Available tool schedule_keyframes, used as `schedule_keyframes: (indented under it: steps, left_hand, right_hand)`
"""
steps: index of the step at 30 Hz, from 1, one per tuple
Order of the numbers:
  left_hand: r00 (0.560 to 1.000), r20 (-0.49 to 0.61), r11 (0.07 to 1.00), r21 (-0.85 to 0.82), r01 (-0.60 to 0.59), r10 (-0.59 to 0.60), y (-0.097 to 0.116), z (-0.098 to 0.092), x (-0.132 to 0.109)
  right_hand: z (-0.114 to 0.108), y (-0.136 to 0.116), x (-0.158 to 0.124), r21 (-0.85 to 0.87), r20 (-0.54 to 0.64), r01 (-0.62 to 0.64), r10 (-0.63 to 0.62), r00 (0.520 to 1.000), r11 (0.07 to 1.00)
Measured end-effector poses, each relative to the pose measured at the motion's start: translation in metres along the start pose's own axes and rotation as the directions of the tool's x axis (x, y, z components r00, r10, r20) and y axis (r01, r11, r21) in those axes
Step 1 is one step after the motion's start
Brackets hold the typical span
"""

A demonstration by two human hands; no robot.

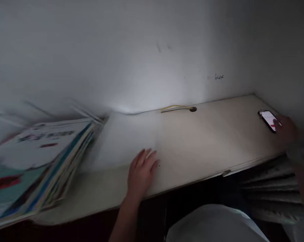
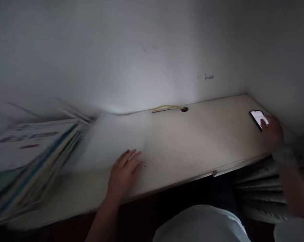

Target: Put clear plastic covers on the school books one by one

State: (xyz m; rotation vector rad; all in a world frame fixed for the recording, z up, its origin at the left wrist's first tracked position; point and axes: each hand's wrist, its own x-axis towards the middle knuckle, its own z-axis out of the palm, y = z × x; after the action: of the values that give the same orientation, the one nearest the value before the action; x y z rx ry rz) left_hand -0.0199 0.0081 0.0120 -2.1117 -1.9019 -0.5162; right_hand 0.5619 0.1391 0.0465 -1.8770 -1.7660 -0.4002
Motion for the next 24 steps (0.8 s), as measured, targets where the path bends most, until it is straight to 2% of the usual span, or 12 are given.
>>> schedule_keyframes:
  steps: [1,3,4,7,10,14,18,21,24]
  left_hand:
    - [0.999,0.041,0.999,0.040,0.033,-0.035,-0.010,-0.004,0.005]
    - [0.983,0.163,0.992,0.100,0.072,-0.087,-0.027,-0.009,0.015]
    - [0.966,0.241,0.992,0.108,0.071,-0.095,-0.034,-0.010,0.020]
    - [0.911,0.410,0.999,-0.006,0.041,-0.035,-0.050,-0.010,0.028]
    - [0.909,0.416,0.991,-0.122,0.063,-0.006,-0.054,-0.009,0.027]
    - [0.932,0.348,0.986,-0.090,0.143,-0.104,-0.044,-0.011,0.017]
    - [0.948,0.220,0.966,-0.064,0.249,-0.230,-0.033,-0.011,0.012]
    - [0.958,0.168,0.936,-0.232,0.267,-0.232,-0.031,-0.009,0.015]
    - [0.944,0.272,0.816,-0.492,0.302,-0.185,-0.027,-0.012,0.022]
  right_hand:
    - [0.005,-0.020,-0.012,0.060,-0.012,0.044,-0.043,0.999,0.997]
    - [0.014,-0.066,-0.036,0.237,-0.028,0.271,-0.273,0.962,0.933]
    - [0.018,-0.091,-0.049,0.310,-0.038,0.334,-0.340,0.940,0.890]
    - [0.023,-0.162,-0.082,0.486,0.001,0.431,-0.493,0.870,0.760]
    - [0.022,-0.211,-0.103,0.583,0.035,0.463,-0.590,0.807,0.668]
    - [0.022,-0.241,-0.110,0.647,0.055,0.482,-0.668,0.742,0.590]
    - [0.023,-0.261,-0.110,0.748,0.087,0.403,-0.679,0.729,0.528]
    - [0.025,-0.277,-0.109,0.835,0.154,0.261,-0.660,0.735,0.485]
    - [0.033,-0.292,-0.105,0.888,0.265,0.085,-0.655,0.707,0.451]
